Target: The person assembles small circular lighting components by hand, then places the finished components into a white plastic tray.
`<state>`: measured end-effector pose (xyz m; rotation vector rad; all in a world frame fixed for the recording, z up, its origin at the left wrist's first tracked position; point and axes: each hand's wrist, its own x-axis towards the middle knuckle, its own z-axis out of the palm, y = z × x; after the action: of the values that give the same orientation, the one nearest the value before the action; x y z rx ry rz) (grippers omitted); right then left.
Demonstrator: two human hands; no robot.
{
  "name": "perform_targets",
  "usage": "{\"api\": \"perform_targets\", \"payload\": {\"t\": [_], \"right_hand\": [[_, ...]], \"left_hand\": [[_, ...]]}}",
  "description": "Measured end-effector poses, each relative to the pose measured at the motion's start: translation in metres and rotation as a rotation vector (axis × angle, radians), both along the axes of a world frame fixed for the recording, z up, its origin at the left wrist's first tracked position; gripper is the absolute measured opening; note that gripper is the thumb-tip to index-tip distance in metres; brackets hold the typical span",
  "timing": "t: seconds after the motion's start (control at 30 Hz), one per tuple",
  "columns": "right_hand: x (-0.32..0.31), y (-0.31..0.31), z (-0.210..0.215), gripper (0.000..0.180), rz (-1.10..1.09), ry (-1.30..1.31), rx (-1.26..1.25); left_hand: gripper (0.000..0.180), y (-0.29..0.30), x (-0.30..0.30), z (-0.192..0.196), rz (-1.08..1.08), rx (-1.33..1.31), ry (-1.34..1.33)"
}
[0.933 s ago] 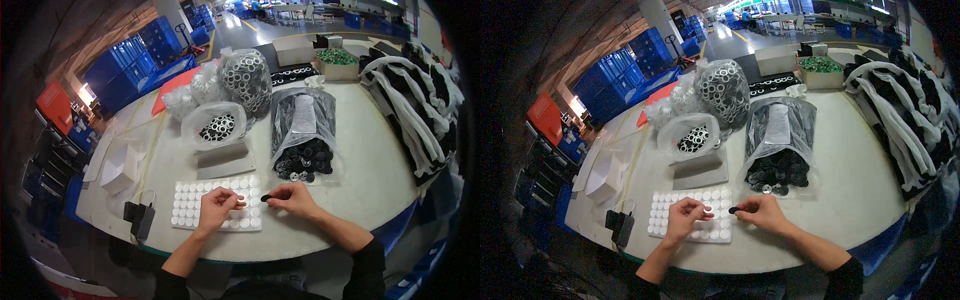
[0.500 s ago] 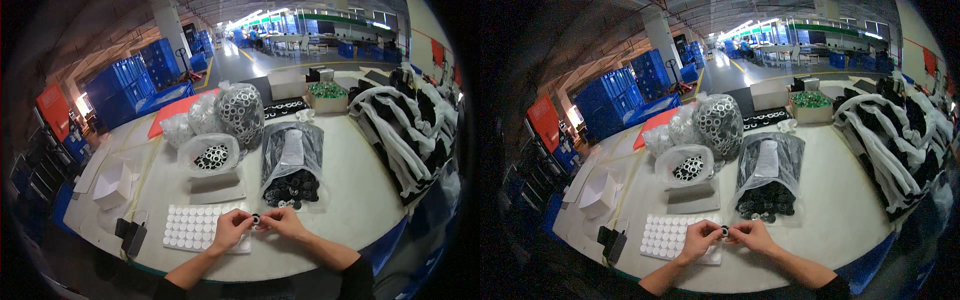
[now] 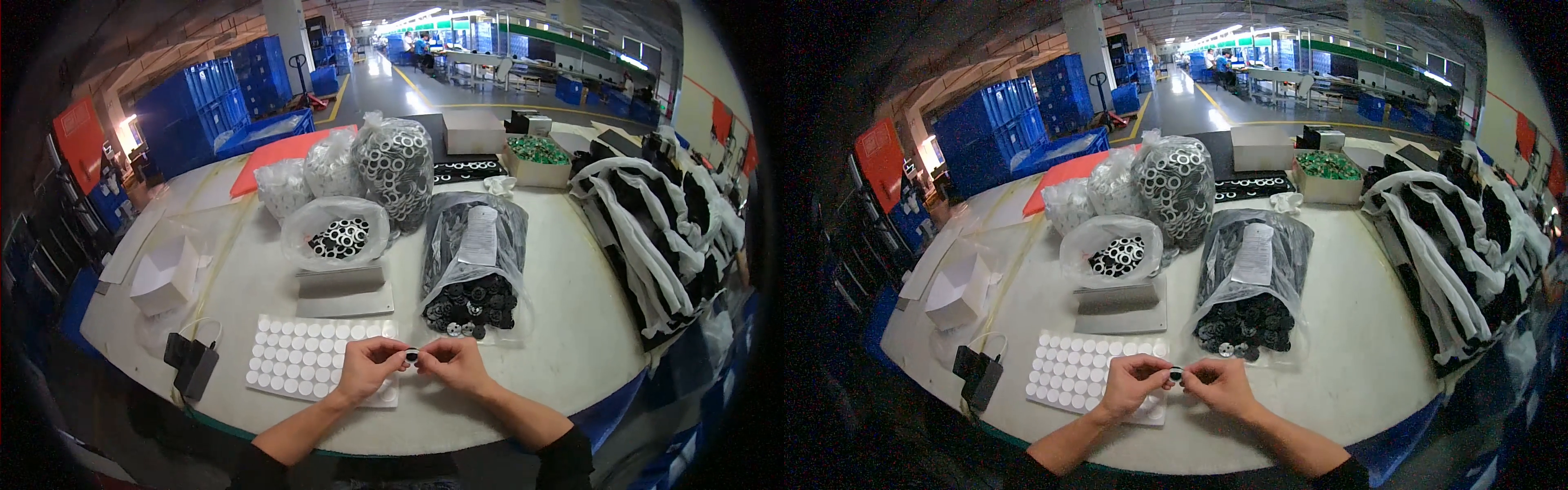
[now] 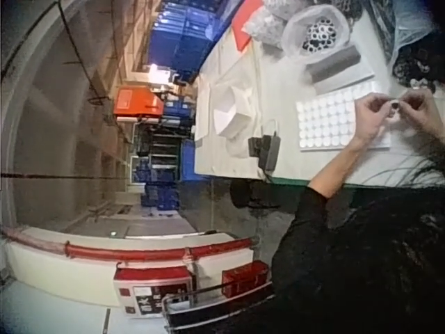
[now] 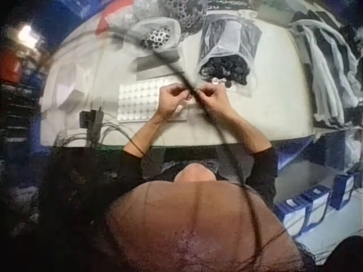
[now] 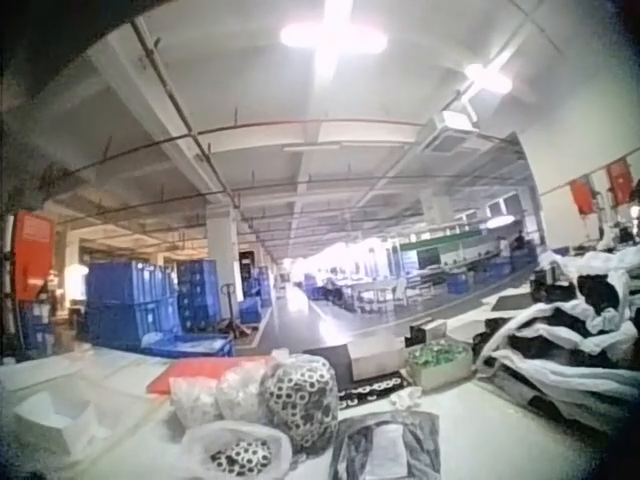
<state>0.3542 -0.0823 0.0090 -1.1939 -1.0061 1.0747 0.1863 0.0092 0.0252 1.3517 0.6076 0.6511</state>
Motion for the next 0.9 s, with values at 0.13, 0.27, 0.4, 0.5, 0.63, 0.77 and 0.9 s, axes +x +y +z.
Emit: {"api": "perform_targets", "payload": {"t": [0.13, 0.27, 0.4, 0.5, 0.63, 0.77, 0.9], "right_hand": [[0.000, 0.001, -0.001, 0.015, 0.058, -0.123, -0.027], [-0.003, 0.001, -0.003, 0.014, 0.065, -0.134, -0.001], [-0.002, -0.002, 0.005, 0.014, -0.022, -0.065, -0.043], [-0.003, -0.003, 0.005, 0.015, -0.050, 0.008, -0.017], [-0.004, -0.002, 0.003, 0.014, -0.060, -0.163, 0.018], [0.003, 0.000, 0.016, 0.016, 0.003, -0.468, 0.035], [0.008, 0.002, 0.017, 0.014, 0.131, -0.357, -0.112]], "left_hand": [[0.011, -0.004, -0.002, -0.003, 0.046, 0.106, 0.043], [0.011, 0.000, -0.007, 0.000, -0.067, 0.214, 0.155], [0.014, -0.004, 0.000, 0.001, -0.026, 0.083, 0.041], [0.015, -0.007, -0.001, -0.004, -0.065, -0.011, -0.023], [0.015, -0.002, -0.005, 0.001, -0.055, 0.192, 0.100], [0.018, 0.003, -0.004, 0.006, -0.122, 0.353, 0.271], [0.017, 0.006, -0.003, 0.004, -0.179, 0.419, 0.275]]}}
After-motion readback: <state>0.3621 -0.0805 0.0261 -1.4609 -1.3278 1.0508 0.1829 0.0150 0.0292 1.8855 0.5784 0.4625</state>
